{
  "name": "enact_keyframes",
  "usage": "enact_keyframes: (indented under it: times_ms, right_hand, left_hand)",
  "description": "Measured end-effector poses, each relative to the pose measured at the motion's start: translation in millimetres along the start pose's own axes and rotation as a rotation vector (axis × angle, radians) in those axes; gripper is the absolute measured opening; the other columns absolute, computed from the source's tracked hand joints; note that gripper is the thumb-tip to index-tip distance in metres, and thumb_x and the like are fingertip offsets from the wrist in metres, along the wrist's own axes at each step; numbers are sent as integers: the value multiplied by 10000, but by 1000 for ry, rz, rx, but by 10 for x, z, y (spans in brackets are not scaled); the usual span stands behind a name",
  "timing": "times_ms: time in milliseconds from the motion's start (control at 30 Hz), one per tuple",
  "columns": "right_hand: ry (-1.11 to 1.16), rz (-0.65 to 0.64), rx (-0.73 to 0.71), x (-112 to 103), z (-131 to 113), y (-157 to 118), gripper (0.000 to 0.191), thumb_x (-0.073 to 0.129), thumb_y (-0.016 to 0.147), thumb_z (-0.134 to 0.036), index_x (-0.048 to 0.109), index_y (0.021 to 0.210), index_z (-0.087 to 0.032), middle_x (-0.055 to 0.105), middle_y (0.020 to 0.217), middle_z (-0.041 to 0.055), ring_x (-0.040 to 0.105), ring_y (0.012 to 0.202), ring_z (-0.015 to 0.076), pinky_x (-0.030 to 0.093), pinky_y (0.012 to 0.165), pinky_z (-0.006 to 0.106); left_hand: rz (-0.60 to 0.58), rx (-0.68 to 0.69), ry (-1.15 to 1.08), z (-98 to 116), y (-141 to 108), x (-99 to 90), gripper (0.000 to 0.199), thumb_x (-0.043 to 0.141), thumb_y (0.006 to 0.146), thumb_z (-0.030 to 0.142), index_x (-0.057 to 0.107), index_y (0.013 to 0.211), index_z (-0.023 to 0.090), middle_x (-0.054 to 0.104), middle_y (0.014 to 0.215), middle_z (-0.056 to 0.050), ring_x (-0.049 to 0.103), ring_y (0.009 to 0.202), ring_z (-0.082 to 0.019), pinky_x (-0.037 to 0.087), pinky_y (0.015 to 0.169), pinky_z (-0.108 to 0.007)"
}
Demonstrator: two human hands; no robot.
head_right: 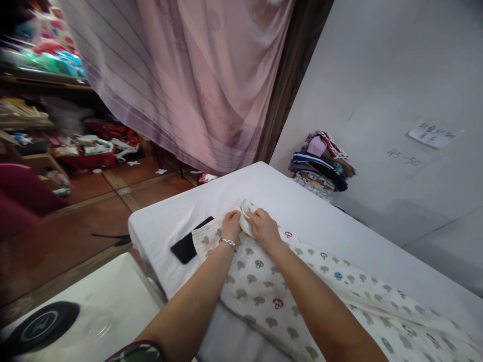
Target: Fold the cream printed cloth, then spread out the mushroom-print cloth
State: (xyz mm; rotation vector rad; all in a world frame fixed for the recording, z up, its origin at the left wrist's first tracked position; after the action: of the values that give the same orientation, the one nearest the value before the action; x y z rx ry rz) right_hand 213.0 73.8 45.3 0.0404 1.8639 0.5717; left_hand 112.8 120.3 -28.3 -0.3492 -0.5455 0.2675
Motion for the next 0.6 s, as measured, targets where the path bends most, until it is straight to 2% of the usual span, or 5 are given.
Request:
enact_keyframes:
  times_ms: [200, 300, 467, 600]
  right_hand:
    - [-170, 10, -58, 15, -126, -88, 305, 418, 858, -144, 610, 1086, -207, 551, 943, 82, 479, 875, 194, 420, 725, 280]
    - [-198, -1, -84, 40, -177, -90, 301, 424, 855, -150, 592, 1104, -175, 554, 968, 94, 471, 885, 208, 419, 747, 301]
    - [-213, 0, -95, 92, -198, -126, 362, 484, 866, -308, 537, 1180, -136, 552, 999, 114, 475, 903, 234, 421, 776, 348]
    - [-230, 21, -98, 137, -192, -153, 356, 418, 909, -296, 523, 1207, -131, 562, 978, 119, 482, 885, 234, 429, 763, 359]
  left_hand:
    - [-3, -30, 3, 67, -67, 6, 311, 622, 666, 223, 537, 959, 162, 540, 600, 50, 502, 499, -87, 402, 516, -222]
    - [13, -20, 7, 101, -87, -3, 285, 623, 676, 198, 540, 946, 157, 534, 590, 51, 495, 490, -81, 393, 503, -213]
    - [18, 24, 5, 116, -86, -2, 194, 596, 691, 170, 555, 880, 161, 514, 572, 60, 479, 484, -70, 384, 495, -199]
    - [-6, 39, -28, 90, -67, 14, 185, 572, 689, 144, 552, 872, 163, 541, 615, 47, 488, 497, -71, 385, 492, -197]
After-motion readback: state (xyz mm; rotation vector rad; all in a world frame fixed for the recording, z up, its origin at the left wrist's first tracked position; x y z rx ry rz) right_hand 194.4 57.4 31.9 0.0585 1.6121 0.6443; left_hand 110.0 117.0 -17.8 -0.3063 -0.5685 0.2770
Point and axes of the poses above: each hand's wrist, its own y-axis towards the middle knuckle, its own x-axis out of the palm, z = x × y, the point moved 4 cm from there along y, towards the middle knuckle
